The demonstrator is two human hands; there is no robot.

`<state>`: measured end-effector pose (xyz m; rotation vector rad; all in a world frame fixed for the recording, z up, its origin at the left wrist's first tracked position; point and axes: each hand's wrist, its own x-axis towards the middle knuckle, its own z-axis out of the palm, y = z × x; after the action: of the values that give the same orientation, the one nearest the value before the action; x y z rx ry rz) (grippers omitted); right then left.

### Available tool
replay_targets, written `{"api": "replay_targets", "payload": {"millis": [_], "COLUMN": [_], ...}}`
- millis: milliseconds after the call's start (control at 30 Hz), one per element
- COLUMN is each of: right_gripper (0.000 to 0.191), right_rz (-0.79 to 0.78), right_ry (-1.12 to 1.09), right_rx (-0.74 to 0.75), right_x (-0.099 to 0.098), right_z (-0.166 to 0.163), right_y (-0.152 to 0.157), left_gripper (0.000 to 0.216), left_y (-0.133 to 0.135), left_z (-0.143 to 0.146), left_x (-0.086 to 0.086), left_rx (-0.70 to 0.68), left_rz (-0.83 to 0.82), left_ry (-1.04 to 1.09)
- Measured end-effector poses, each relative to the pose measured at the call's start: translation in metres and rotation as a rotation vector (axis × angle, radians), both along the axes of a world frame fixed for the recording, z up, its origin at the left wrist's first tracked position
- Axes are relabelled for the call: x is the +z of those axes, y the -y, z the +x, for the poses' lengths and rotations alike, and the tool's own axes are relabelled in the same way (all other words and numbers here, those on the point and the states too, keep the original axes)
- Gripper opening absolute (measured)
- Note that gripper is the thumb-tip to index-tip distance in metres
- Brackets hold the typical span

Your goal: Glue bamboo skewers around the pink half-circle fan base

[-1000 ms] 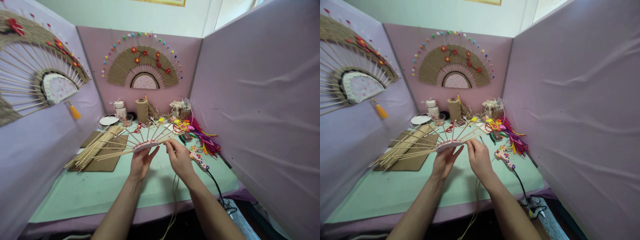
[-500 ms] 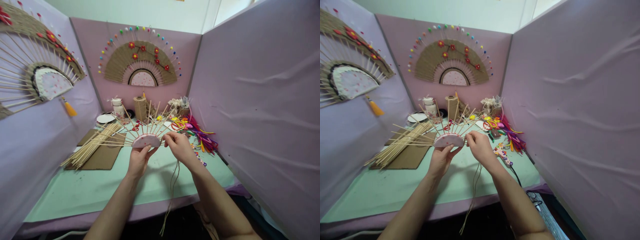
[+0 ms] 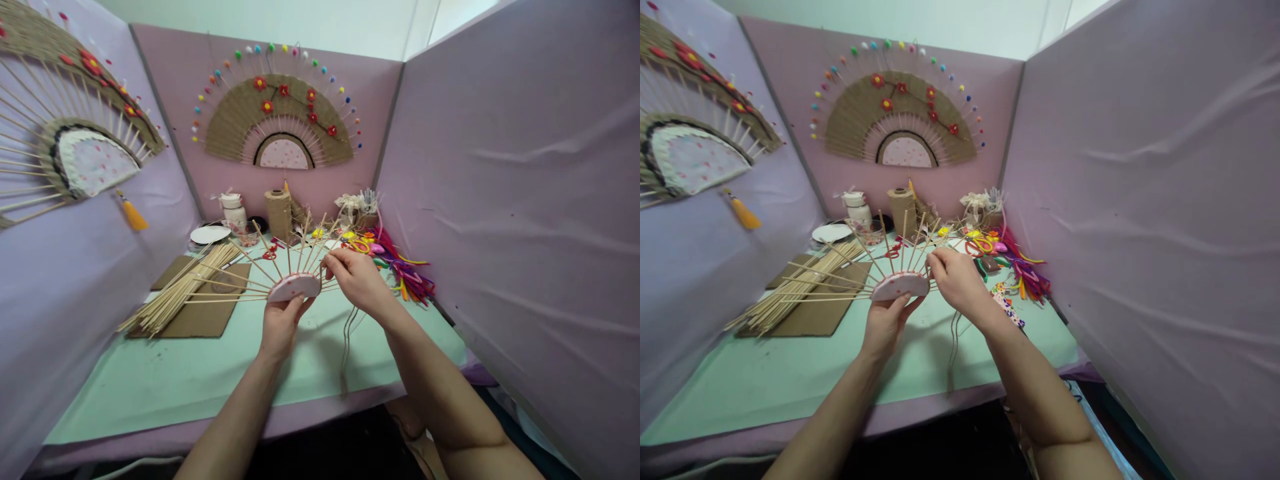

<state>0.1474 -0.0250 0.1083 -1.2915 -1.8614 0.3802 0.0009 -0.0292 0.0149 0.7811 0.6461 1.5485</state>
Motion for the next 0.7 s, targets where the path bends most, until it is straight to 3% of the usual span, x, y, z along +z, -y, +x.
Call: {"api": "replay_targets", "payload": {"millis": [700], "right_gripper": [0.026], "right_rz": [0.039], "right_ry": [0.339], "right_rx": [0.149], "right_x": [-0.004], "right_z": [-0.002], "right_y": [-0.001], "left_gripper": [0.037], "left_y": [0.007], "left_z": [0.012], "left_x": [-0.007], "left_rx": [-0.022], "left_rz": [-0.089], "left_ry": [0.02]}}
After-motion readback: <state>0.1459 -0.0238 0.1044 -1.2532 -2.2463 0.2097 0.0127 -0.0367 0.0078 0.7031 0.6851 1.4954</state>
